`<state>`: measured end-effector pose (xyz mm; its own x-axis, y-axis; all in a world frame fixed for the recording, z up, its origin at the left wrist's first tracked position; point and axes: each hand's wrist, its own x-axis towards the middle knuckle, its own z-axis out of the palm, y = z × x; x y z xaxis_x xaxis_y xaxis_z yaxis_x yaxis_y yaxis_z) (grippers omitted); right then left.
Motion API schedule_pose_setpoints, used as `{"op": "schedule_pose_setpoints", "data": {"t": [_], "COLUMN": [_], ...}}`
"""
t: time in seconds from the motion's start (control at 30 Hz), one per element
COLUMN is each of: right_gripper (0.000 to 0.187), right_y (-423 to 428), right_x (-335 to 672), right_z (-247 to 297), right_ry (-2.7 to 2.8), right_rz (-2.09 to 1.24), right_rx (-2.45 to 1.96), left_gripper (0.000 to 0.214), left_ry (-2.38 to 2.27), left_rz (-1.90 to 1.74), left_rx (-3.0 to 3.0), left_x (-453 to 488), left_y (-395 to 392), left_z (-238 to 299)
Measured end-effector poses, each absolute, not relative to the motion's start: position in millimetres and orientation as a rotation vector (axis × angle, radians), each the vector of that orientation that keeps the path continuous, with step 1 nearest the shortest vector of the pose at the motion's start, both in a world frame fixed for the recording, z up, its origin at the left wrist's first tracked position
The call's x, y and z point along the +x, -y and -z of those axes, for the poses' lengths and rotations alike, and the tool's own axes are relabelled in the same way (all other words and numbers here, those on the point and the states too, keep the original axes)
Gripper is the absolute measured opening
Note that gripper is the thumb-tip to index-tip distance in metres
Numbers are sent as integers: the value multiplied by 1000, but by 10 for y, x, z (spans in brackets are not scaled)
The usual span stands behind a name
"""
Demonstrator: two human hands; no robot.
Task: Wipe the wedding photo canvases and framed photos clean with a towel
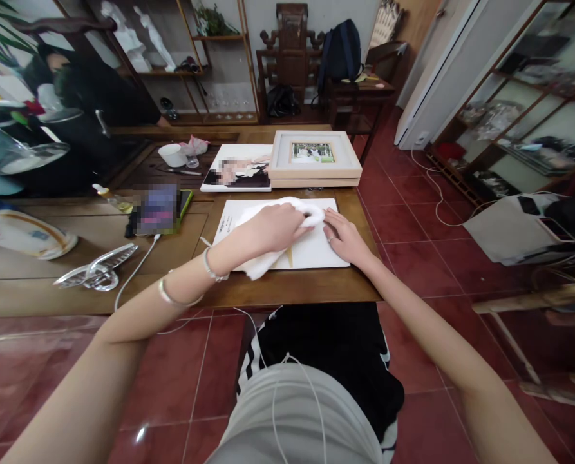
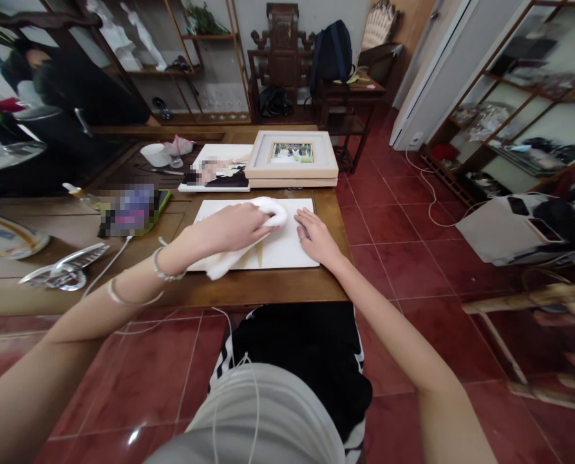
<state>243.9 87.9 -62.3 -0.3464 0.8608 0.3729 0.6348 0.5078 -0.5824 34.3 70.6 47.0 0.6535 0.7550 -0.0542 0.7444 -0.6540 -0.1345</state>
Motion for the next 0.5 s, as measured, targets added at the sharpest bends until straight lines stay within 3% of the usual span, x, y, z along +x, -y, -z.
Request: {"op": "schedule_pose_setpoints", "data": {"t": [0.2,0.33,0.5], "right_gripper": [38,35,37], "right_y": [-863,-876,-870], "right_x": [2449,2450,2441], "right_z": [599,614,595], "right_ry": [2085,2089,2104], "right_rz": [-432,-394,-398], "right_rx": [-1234,-1282,-1274], "left_gripper": [21,26,25], "left_ry": [963,805,967], "left_rz": [78,100,-65], "left_rx": [-3065,-3100,-2934], "left_x": [706,902,980], "left_y": [-1177,-1422,-1498], "left_z": [-324,-244,-205]}}
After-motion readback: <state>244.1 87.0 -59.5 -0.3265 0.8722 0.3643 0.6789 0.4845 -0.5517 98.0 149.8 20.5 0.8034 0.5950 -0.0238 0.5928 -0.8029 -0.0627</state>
